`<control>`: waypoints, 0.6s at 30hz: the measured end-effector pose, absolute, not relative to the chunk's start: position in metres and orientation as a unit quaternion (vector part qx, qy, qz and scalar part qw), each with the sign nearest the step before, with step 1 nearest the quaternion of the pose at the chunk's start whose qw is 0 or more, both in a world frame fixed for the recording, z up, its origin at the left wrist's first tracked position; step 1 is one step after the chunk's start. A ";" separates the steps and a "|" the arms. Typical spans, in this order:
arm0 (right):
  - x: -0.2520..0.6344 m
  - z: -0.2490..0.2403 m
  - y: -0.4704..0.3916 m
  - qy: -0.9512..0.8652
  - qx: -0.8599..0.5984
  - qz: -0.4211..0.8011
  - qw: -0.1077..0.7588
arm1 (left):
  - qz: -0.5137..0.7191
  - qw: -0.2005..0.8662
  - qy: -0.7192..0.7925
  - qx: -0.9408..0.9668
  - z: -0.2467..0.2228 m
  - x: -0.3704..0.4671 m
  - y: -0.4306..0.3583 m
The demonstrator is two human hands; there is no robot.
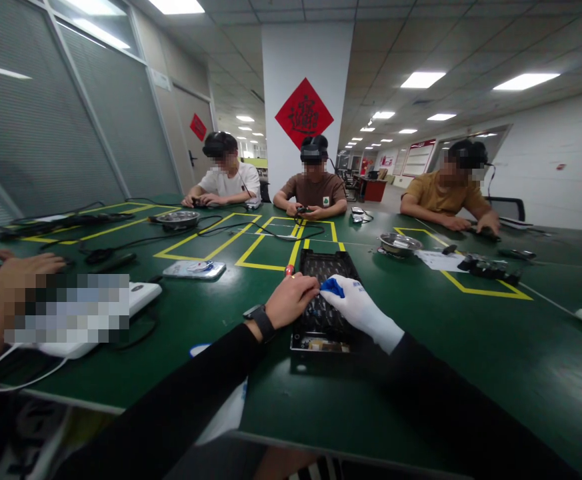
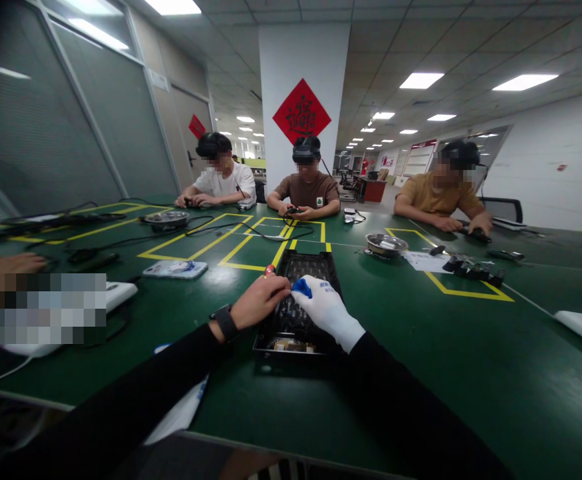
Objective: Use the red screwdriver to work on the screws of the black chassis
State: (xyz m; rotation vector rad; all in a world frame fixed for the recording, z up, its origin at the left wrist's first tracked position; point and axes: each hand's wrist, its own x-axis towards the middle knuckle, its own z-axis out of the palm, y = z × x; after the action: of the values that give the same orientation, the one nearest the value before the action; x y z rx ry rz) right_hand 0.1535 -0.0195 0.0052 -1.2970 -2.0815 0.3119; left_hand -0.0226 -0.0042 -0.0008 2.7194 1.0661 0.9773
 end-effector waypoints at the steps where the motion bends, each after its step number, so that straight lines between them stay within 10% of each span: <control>1: 0.152 0.006 -0.020 -0.797 -0.496 0.120 0.324 | 0.316 0.037 0.343 0.884 -0.001 -0.023 -0.004; 9: 0.158 0.032 -0.014 -0.824 -0.449 0.199 0.282 | 0.349 0.078 0.375 0.855 -0.001 -0.025 0.000; 18: 0.145 0.039 -0.016 -0.819 -0.361 0.446 0.019 | 0.343 0.083 0.523 0.776 -0.017 -0.034 0.011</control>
State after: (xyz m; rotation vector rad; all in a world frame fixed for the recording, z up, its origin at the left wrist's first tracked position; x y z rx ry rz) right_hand 0.1449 -0.0164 0.0386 -1.1198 -2.5423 1.3857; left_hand -0.0337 0.0106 -0.0165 2.3176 1.5600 1.0226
